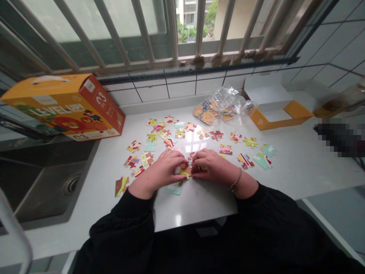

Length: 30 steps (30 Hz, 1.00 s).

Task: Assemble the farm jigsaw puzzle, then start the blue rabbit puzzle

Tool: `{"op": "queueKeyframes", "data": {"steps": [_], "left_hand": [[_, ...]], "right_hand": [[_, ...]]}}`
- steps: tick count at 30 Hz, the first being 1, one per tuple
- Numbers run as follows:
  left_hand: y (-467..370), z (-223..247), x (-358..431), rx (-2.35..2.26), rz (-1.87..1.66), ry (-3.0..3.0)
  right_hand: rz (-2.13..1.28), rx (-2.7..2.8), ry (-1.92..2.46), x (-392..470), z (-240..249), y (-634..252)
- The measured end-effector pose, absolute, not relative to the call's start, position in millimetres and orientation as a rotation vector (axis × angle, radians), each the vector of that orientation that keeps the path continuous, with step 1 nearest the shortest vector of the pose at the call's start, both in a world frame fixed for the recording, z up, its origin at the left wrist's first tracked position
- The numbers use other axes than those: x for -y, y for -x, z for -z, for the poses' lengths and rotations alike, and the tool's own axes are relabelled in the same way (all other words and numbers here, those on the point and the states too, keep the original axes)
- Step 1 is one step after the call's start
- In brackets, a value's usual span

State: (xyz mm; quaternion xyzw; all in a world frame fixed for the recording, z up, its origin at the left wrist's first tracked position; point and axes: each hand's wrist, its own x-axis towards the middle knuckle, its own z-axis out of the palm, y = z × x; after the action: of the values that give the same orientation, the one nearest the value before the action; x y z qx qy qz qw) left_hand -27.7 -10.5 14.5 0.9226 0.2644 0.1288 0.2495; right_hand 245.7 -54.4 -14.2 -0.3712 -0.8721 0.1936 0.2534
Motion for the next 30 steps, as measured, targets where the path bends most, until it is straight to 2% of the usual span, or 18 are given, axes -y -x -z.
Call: {"op": "queueKeyframes", "data": {"steps": [30], "left_hand": [[24.9, -19.8, 14.0, -0.735, -0.365, -2.496]], "right_hand": [[-0.501, 2.346, 1.068, 56.1, 12.7, -244.0]]}}
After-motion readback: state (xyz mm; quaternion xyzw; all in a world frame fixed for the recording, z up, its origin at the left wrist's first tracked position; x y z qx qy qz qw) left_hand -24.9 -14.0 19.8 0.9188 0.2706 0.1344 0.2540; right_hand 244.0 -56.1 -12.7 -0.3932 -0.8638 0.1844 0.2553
